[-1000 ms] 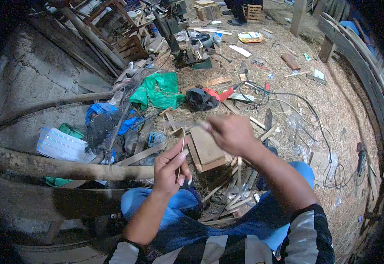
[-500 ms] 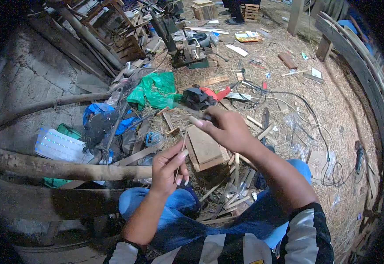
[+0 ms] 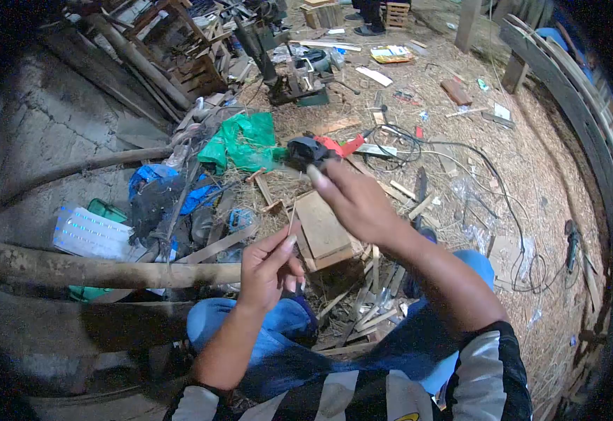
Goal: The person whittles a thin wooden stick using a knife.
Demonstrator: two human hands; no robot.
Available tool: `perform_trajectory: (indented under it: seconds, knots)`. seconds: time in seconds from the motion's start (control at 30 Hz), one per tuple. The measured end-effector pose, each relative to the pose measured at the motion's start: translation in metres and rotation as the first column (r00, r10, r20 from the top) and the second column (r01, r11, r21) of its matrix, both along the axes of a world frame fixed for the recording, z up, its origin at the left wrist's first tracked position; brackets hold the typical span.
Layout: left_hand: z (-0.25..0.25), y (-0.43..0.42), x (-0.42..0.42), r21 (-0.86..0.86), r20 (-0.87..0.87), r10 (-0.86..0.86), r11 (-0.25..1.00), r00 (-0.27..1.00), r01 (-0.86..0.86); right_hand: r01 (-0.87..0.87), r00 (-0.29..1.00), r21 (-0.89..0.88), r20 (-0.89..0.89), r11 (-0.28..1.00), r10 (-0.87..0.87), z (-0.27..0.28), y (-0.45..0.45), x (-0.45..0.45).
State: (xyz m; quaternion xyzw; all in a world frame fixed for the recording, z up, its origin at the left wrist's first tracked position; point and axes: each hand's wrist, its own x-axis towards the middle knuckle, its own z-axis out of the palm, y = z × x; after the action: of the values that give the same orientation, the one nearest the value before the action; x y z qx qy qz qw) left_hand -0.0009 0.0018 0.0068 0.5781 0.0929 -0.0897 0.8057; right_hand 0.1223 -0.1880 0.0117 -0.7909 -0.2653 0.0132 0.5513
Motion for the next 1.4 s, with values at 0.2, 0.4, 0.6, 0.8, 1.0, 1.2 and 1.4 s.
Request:
perform_trajectory:
  seconds: [0.2, 0.4, 0.6, 0.8, 1.0, 1.2, 1.4]
  knots:
    - [0.002, 0.004, 0.001, -0.008, 0.030, 0.107, 0.994, 0.994, -0.107, -0.048, 0.911, -0.326, 0.373, 0.944, 0.175, 0.004, 0.008, -0.033]
    - [0.002, 0.009, 0.000, -0.039, 0.102, 0.031, 0.999, 0.994, -0.027, -0.062, 0.906, -0.391, 0.363, 0.918, 0.216, 0.004, 0.005, -0.027]
    - [0.003, 0.008, 0.000, -0.077, 0.106, 0.065, 0.995, 0.992, -0.056, 0.138, 0.939, -0.377, 0.345, 0.916, 0.000, 0.000, -0.004, -0.003]
    - [-0.002, 0.005, 0.000, -0.042, 0.109, 0.133, 0.991, 0.985, -0.129, 0.076, 0.938, -0.339, 0.343, 0.938, 0.048, 0.001, -0.003, -0.010]
    - [-0.003, 0.000, 0.001, 0.005, 0.095, 0.175, 0.984, 0.980, -0.176, -0.080, 0.931, -0.358, 0.306, 0.930, 0.198, 0.002, 0.009, -0.032]
    - [-0.003, 0.001, 0.002, -0.001, 0.087, 0.178, 0.984, 0.980, -0.178, 0.045, 0.936, -0.384, 0.340, 0.922, 0.095, -0.002, 0.000, -0.011]
    - [-0.008, 0.000, 0.003, 0.002, 0.086, 0.232, 0.973, 0.969, -0.233, 0.083, 0.942, -0.389, 0.332, 0.918, 0.056, -0.002, 0.004, -0.010]
